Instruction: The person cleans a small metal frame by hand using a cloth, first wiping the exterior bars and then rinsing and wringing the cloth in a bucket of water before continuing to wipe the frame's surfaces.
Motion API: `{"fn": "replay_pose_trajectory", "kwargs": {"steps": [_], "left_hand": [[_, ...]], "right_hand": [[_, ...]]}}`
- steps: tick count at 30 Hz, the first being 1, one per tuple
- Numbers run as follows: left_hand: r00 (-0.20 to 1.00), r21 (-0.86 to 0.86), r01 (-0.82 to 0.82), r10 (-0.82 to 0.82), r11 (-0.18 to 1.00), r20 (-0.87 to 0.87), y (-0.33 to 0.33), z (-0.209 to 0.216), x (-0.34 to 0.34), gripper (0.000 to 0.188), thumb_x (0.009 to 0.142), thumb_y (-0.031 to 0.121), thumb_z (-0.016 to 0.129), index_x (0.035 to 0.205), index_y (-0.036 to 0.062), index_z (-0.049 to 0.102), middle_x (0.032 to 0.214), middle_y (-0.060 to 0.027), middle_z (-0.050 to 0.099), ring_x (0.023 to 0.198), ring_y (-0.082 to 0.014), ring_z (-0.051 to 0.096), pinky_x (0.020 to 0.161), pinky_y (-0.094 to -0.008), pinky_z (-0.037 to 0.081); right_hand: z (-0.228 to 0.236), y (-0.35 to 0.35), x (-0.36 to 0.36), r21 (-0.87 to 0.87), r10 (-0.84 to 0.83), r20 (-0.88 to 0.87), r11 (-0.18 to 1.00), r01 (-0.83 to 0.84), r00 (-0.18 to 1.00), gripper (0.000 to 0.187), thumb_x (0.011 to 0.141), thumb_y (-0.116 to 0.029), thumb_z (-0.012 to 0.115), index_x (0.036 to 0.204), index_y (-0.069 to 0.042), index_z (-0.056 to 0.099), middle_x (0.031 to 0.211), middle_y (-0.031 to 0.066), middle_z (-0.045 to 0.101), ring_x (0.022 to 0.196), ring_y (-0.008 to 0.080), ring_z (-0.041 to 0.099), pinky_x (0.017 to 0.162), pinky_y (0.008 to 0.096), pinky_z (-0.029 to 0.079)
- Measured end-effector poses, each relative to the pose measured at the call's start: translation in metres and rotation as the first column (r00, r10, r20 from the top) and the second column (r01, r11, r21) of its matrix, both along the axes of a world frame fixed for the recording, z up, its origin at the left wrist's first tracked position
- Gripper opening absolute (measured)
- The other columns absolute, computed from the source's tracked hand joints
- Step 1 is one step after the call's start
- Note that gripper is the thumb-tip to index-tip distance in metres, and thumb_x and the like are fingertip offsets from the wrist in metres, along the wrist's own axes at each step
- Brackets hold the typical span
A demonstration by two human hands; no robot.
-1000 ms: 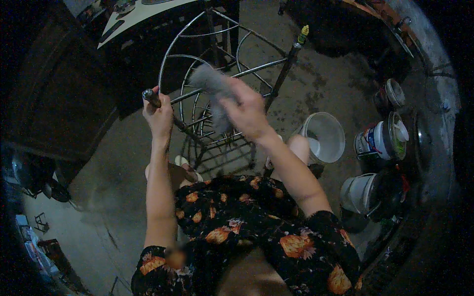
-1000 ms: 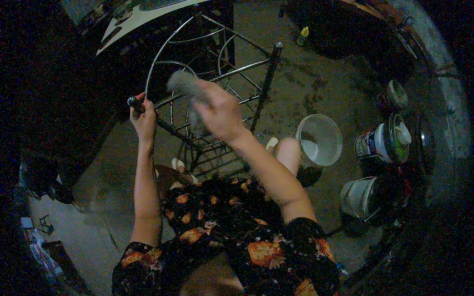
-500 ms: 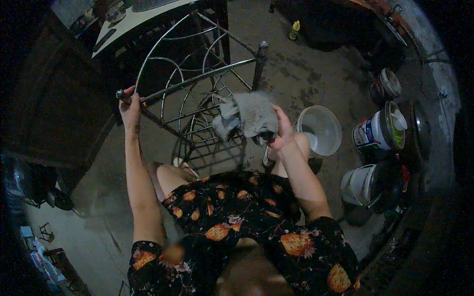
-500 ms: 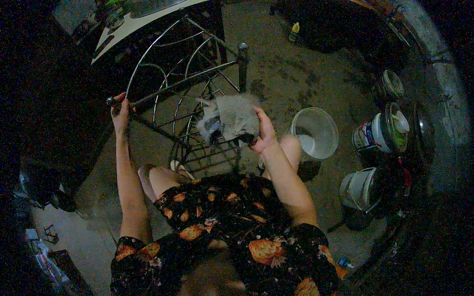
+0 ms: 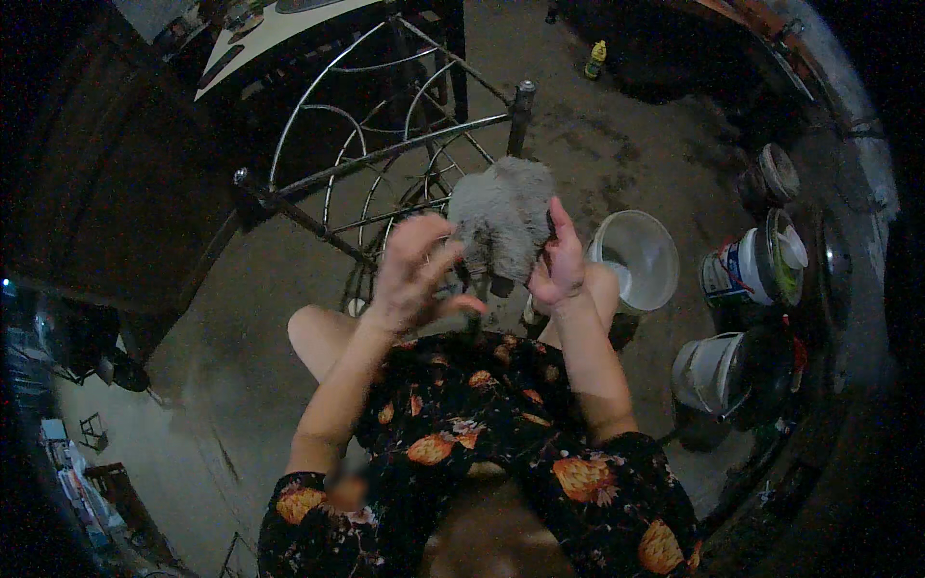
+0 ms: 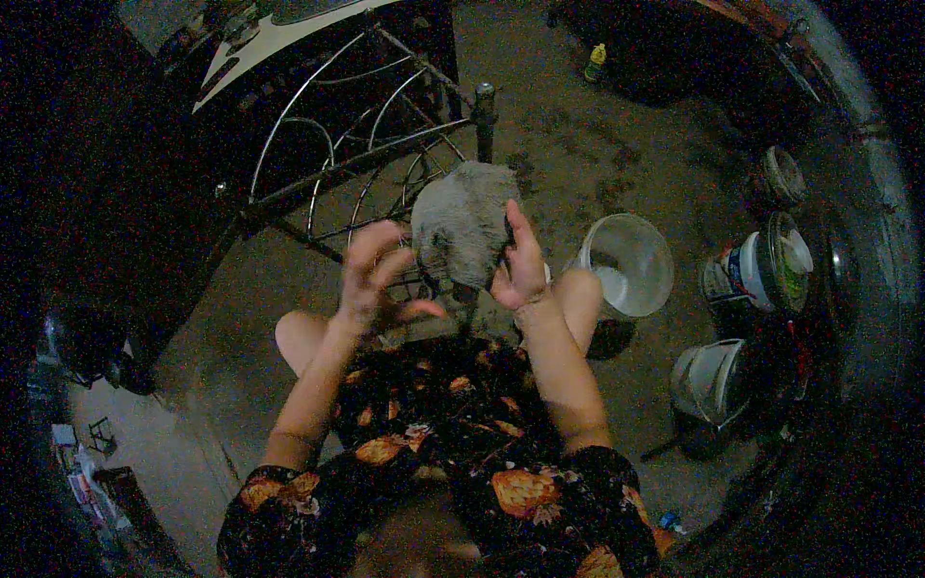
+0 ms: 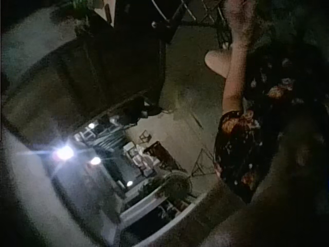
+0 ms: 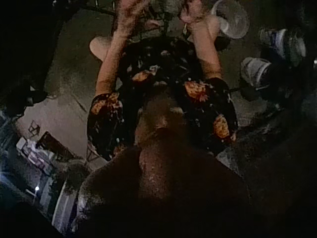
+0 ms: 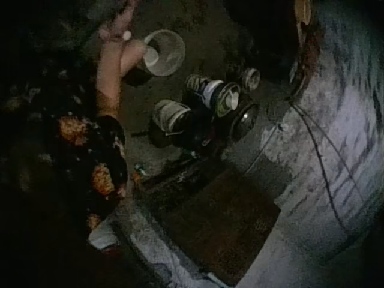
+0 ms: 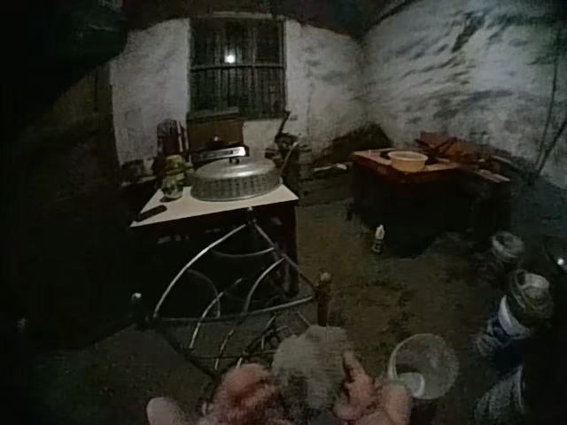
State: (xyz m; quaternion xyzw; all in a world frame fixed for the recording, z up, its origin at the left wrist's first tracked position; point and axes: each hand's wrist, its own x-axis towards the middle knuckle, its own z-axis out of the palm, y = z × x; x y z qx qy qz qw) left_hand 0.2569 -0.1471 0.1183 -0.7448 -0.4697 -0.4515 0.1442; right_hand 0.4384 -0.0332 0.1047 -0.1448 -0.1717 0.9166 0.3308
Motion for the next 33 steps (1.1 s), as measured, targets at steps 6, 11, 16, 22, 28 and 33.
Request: {"fn": "replay_pose_trajectory", "kwargs": {"steps": [6,11,16,22,28,33], "left_hand": [[0.98,-0.242,-0.067,0.109,0.968,0.168,0.022,-0.025,0.019,0.029,0.078,0.014,0.067,0.105,0.0059,0.058,0.105,-0.01,0.053,0.093,-0.0268,0.053,0.078,-0.039,0.045],[-0.414,0.044,0.636,0.292,0.77,0.862,0.03,-0.031,-0.013,0.036,0.097,0.029,0.041,0.116,0.0007,0.053,0.115,-0.0117,0.058,0.105,-0.0272,0.056,0.09,-0.0378,0.046],[-0.67,0.321,0.574,0.206,0.753,0.713,0.01,-0.044,-0.05,0.051,0.097,0.04,0.038,0.127,0.0,0.045,0.129,-0.0181,0.049,0.118,-0.0329,0.047,0.101,-0.0456,0.038],[-0.724,0.378,0.556,0.208,0.74,0.658,-0.005,-0.075,-0.084,0.045,0.09,0.035,0.055,0.118,0.0003,0.056,0.117,-0.015,0.059,0.107,-0.0305,0.056,0.093,-0.0457,0.044],[-0.689,0.468,0.577,0.092,0.669,0.719,0.0,-0.042,-0.066,0.037,0.093,0.027,0.051,0.119,0.001,0.055,0.116,-0.0139,0.06,0.107,-0.029,0.056,0.094,-0.0454,0.043],[-0.578,0.306,0.471,0.027,0.828,0.816,-0.007,-0.07,-0.086,0.053,0.089,0.028,0.058,0.132,0.0003,0.042,0.128,-0.0146,0.051,0.12,-0.0298,0.047,0.102,-0.0422,0.037]], "right_hand": [[-0.04,0.004,0.001,0.089,0.26,0.225,0.954,-0.285,0.939,0.059,0.082,-0.054,0.06,0.119,-0.008,0.053,0.095,-0.0007,0.06,0.086,0.0081,0.056,0.074,0.0207,0.045],[-0.038,0.001,-0.001,0.484,-0.003,0.55,0.816,-0.316,0.835,0.055,0.078,-0.041,0.071,0.116,-0.004,0.056,0.102,0.0006,0.062,0.092,0.0096,0.056,0.08,0.0239,0.045],[-0.033,0.014,0.004,0.457,0.018,0.523,0.838,-0.299,0.852,0.037,0.085,-0.029,0.067,0.109,-0.002,0.062,0.1,0.0012,0.064,0.089,0.0094,0.058,0.083,0.0245,0.044],[-0.016,0.024,0.013,0.487,-0.021,0.516,0.829,-0.273,0.856,0.034,0.085,-0.027,0.065,0.109,-0.002,0.063,0.101,0.0009,0.065,0.089,0.0086,0.059,0.081,0.0243,0.045],[-0.013,0.03,0.016,0.528,-0.057,0.505,0.81,-0.256,0.861,0.032,0.085,-0.021,0.064,0.109,-0.001,0.062,0.101,0.0025,0.065,0.091,0.0101,0.059,0.084,0.0251,0.044],[-0.015,0.032,0.015,0.63,-0.105,0.481,0.732,-0.259,0.871,0.032,0.086,-0.02,0.063,0.11,0.0,0.061,0.099,0.0037,0.065,0.09,0.0111,0.059,0.082,0.0258,0.046]]}}
